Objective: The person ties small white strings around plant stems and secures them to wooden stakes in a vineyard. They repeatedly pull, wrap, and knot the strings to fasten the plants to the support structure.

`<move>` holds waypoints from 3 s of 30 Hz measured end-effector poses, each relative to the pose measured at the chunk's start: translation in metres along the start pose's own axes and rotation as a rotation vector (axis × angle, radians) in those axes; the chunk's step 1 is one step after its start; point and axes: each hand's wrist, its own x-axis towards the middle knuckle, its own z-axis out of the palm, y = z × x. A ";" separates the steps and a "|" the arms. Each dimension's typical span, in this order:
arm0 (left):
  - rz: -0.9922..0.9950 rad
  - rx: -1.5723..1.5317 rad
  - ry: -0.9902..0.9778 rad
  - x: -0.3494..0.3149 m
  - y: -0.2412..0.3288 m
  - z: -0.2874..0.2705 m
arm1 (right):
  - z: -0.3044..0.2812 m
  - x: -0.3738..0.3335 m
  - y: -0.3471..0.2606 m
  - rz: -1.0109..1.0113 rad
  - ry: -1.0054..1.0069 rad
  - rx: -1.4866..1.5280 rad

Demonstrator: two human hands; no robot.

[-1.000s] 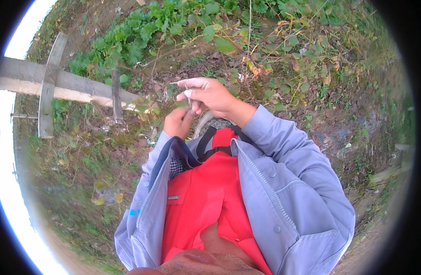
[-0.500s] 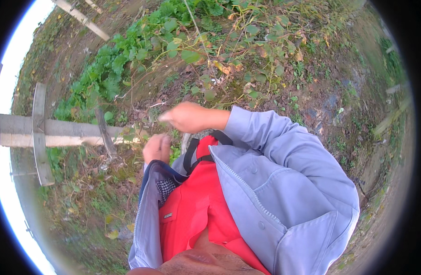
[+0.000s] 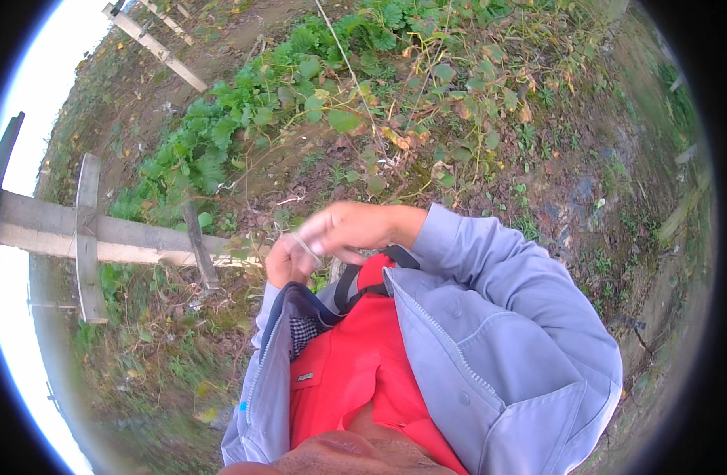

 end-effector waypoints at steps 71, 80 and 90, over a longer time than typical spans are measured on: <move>-0.169 -0.356 -0.100 0.088 0.015 -0.107 | -0.008 0.088 -0.130 -0.541 0.485 -0.906; -0.164 -0.378 -0.056 0.083 0.014 -0.107 | 0.012 0.088 -0.132 -0.509 0.243 -0.337; -0.240 -0.388 -0.060 0.067 -0.004 -0.110 | -0.035 0.079 -0.063 -0.030 -0.089 0.014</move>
